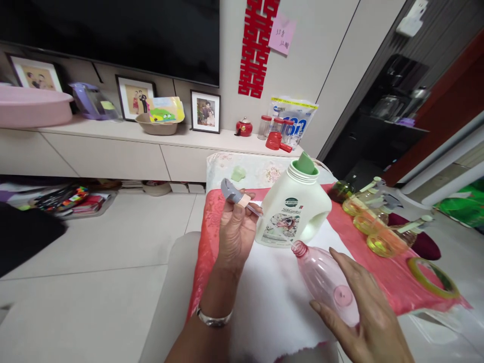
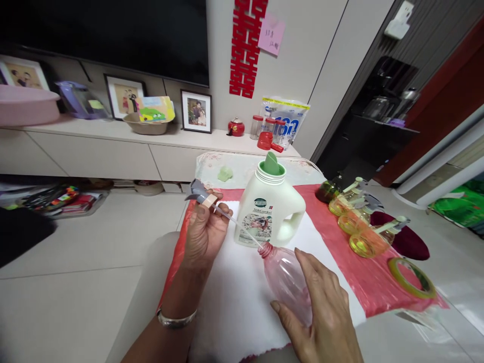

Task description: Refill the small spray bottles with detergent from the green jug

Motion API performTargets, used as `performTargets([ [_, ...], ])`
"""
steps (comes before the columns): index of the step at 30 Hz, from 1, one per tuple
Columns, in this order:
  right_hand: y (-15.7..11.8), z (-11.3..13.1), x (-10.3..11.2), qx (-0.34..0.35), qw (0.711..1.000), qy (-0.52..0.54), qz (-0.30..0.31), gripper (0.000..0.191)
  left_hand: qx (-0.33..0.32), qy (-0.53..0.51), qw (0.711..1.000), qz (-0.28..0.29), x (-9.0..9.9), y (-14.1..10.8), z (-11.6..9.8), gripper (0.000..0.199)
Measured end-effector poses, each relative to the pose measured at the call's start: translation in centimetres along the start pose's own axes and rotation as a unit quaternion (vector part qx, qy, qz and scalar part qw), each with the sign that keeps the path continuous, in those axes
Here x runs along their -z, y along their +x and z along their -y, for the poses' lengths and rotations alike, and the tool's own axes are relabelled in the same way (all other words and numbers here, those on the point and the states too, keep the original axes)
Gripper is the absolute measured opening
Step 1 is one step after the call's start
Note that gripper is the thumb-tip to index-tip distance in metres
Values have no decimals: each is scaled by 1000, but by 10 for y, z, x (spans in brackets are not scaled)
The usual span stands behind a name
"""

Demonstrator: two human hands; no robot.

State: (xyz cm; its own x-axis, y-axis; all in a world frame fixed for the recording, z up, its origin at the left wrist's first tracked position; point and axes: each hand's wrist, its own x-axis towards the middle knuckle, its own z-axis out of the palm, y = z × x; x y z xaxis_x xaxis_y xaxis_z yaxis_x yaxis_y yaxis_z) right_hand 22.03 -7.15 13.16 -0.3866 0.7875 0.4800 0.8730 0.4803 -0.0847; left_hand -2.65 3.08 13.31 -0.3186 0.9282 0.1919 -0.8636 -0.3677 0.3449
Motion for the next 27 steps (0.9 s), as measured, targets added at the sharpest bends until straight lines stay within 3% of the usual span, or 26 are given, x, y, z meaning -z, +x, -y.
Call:
performTargets([
  [5, 5, 7, -7, 17, 998, 3, -61, 70, 32, 45, 995, 81, -10, -13, 7, 41],
  [8, 9, 14, -7, 23, 994, 22, -104, 70, 73, 56, 991, 96, -15, -24, 13, 39],
  [12, 14, 23, -2, 18, 990, 50, -130, 67, 115, 68, 988, 82, -19, -43, 19, 34],
  [17, 15, 30, -5, 28, 987, 80, -140, 65, 116, 91, 986, 72, -21, -62, 11, 30],
  [27, 2, 33, -19, 37, 982, 135, -126, 64, 149, 102, 984, 1, -12, -77, -4, 36],
])
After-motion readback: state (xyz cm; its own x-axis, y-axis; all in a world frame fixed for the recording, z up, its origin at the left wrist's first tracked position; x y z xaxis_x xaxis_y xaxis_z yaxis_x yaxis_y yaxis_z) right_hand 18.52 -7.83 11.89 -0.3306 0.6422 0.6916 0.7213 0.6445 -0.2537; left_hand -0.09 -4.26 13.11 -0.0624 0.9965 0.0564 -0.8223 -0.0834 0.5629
